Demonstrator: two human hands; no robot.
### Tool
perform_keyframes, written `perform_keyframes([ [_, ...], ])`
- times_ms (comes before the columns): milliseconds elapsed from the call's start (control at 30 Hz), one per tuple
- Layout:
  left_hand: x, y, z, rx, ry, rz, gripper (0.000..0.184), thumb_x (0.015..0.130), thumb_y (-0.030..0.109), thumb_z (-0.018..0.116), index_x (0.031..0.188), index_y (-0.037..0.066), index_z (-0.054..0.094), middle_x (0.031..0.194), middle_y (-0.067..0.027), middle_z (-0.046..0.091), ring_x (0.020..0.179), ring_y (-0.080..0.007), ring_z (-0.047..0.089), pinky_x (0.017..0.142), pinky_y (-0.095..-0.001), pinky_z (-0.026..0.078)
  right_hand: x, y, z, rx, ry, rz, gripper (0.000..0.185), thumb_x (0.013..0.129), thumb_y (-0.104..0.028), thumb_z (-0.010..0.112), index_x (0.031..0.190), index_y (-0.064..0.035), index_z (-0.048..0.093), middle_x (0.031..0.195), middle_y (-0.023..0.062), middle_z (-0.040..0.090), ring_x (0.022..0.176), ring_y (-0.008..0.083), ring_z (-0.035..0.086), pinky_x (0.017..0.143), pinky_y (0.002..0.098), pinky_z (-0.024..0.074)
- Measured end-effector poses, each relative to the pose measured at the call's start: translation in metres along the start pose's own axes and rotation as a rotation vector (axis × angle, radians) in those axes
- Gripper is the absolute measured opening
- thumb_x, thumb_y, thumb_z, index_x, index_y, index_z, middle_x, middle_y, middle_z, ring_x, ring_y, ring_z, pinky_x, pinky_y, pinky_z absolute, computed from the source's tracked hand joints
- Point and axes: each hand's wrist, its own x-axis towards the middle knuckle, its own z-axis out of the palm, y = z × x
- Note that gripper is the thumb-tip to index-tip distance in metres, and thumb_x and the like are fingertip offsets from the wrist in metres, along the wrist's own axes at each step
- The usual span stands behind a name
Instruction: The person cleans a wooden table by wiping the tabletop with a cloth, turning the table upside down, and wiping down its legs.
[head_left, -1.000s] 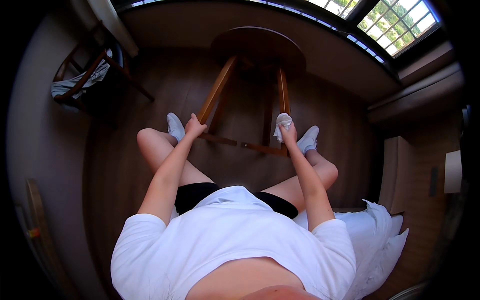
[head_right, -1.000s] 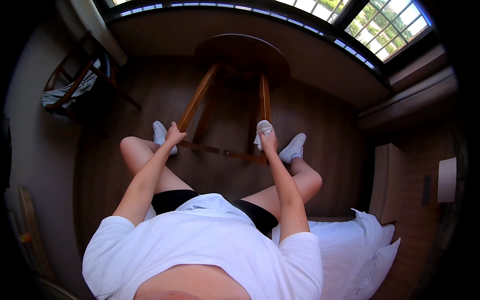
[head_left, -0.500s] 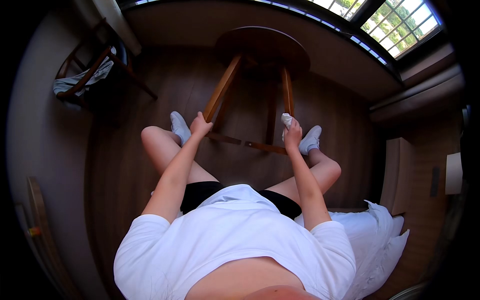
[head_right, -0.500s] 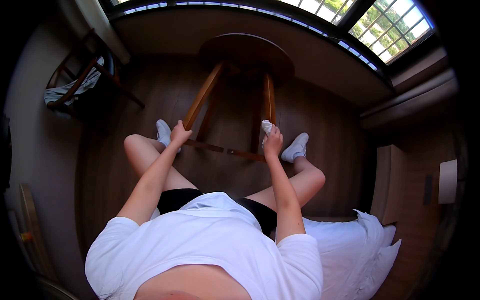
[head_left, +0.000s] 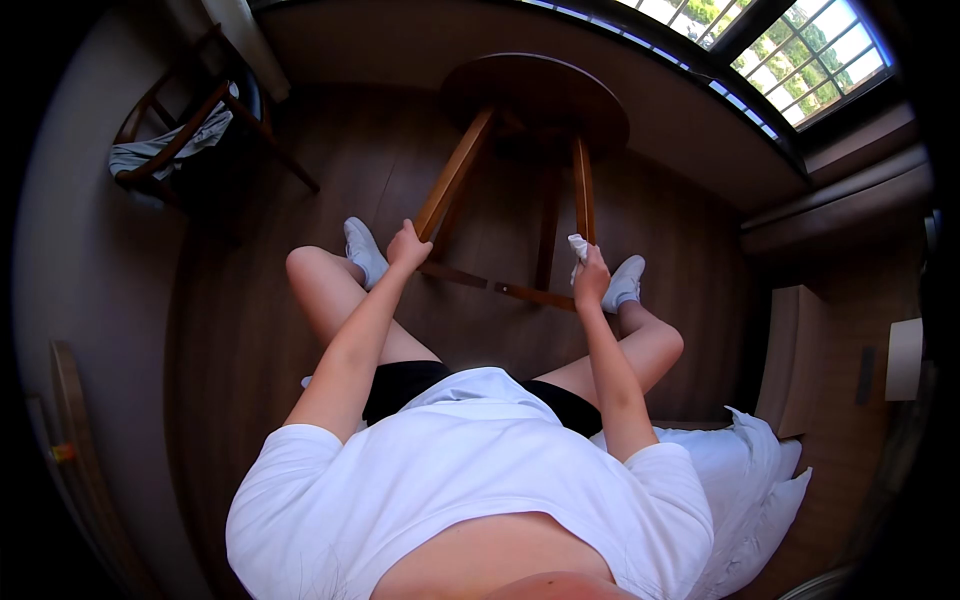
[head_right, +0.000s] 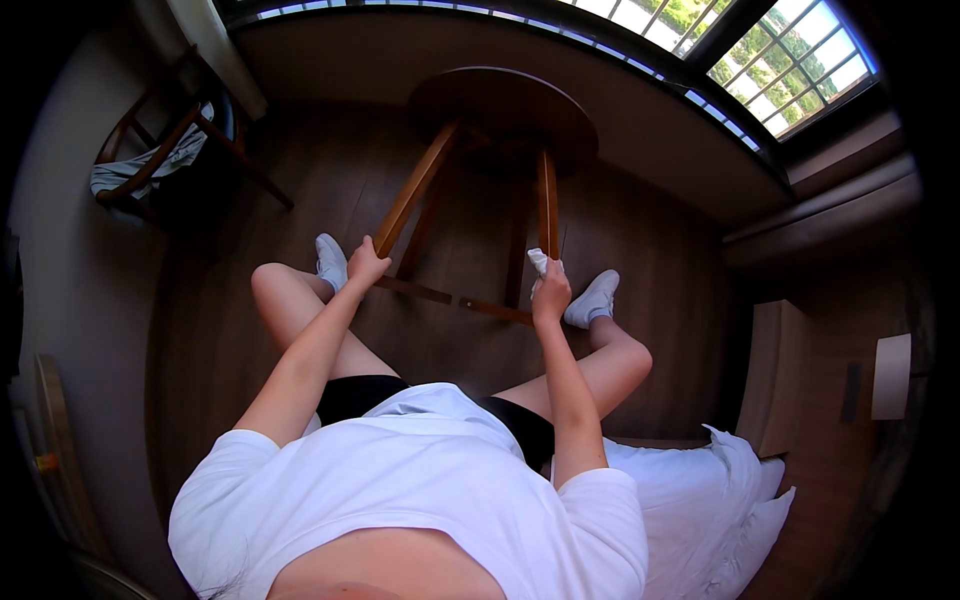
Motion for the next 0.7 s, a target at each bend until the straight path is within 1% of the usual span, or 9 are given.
perform_keyframes([
  [167,0.001,0.001,0.001,0.006,-0.005,-0.017,0.044,0.065,0.023,0.064,0.097,0.003,0.042,0.092,-0.021,0.062,0.088,-0.0359,0.06,0.075,-0.0434,0.048,-0.005,-0.004,-0.002,0.006,-0.036,0.015,0.031,0.075,0.0,0.055,0.107,-0.0037,0.058,0.109,0.0156,0.058,0.102,0.032,0.055,0.087,0.0389,0.0446],
  [267,0.0,-0.001,0.003,0.004,-0.005,-0.01,0.045,0.065,0.023,0.064,0.098,0.003,0.042,0.092,-0.0207,0.062,0.088,-0.0359,0.06,0.076,-0.0434,0.048,-0.012,0.003,0.003,0.031,0.008,-0.027,0.037,0.075,0.002,0.054,0.112,-0.0038,0.056,0.114,0.0167,0.056,0.106,0.0322,0.052,0.091,0.0388,0.042],
  [333,0.003,-0.002,0.004,0.006,-0.012,-0.006,0.045,0.065,0.023,0.064,0.099,0.003,0.042,0.092,-0.0206,0.062,0.088,-0.0359,0.06,0.076,-0.0433,0.048,-0.01,0.008,0.003,0.028,-0.035,-0.065,0.047,0.075,0.0,0.055,0.122,-0.0046,0.047,0.122,0.0188,0.049,0.108,0.034,0.051,0.093,0.0389,0.0399],
  [367,0.004,-0.003,0.005,0.003,-0.016,-0.006,0.045,0.066,0.023,0.064,0.099,0.003,0.042,0.093,-0.0205,0.062,0.088,-0.0359,0.06,0.076,-0.0432,0.048,-0.008,0.011,0.004,0.026,-0.034,-0.06,0.047,0.075,0.0,0.055,0.122,-0.0046,0.047,0.122,0.0188,0.049,0.108,0.034,0.051,0.093,0.0389,0.0399],
  [433,0.004,-0.002,0.004,0.007,-0.024,-0.013,0.045,0.066,0.023,0.064,0.1,0.003,0.042,0.093,-0.0203,0.062,0.089,-0.0358,0.06,0.076,-0.0431,0.048,-0.001,0.022,0.01,0.078,-0.134,-0.009,0.055,0.078,-0.008,0.056,0.13,-0.006,0.036,0.129,0.0193,0.042,0.106,0.0359,0.051,0.09,0.0403,0.042],
  [467,0.005,-0.002,0.004,0.009,-0.028,-0.025,0.045,0.066,0.023,0.064,0.1,0.003,0.042,0.094,-0.0202,0.062,0.089,-0.0356,0.06,0.076,-0.043,0.048,0.004,0.026,0.014,0.076,-0.133,-0.01,0.055,0.078,-0.008,0.056,0.13,-0.006,0.036,0.129,0.0193,0.042,0.106,0.0359,0.051,0.09,0.0403,0.042],
  [533,0.007,-0.004,0.007,-0.004,-0.017,-0.028,0.044,0.065,0.024,0.064,0.098,0.004,0.042,0.093,-0.0212,0.061,0.089,-0.037,0.059,0.076,-0.0439,0.048,0.017,0.031,0.025,0.045,-0.245,0.027,0.06,0.081,-0.02,0.056,0.133,-0.0052,0.03,0.131,0.0207,0.039,0.105,0.0375,0.052,0.086,0.0423,0.0444],
  [633,0.008,-0.005,0.007,-0.007,-0.001,-0.023,0.043,0.065,0.024,0.064,0.096,0.004,0.042,0.093,-0.0221,0.061,0.09,-0.0384,0.058,0.077,-0.0447,0.047,0.037,0.031,0.04,0.022,-0.28,0.074,0.062,0.082,-0.027,0.056,0.132,-0.0021,0.03,0.13,0.0227,0.039,0.102,0.0382,0.053,0.082,0.0437,0.0462],
  [700,0.006,-0.004,0.006,0.002,0.006,-0.014,0.044,0.065,0.024,0.064,0.097,0.004,0.042,0.093,-0.022,0.061,0.09,-0.0383,0.058,0.077,-0.0447,0.047,0.049,0.029,0.048,0.002,-0.283,0.081,0.062,0.082,-0.027,0.056,0.132,-0.0011,0.029,0.13,0.0237,0.039,0.102,0.0387,0.053,0.082,0.0435,0.0463],
])
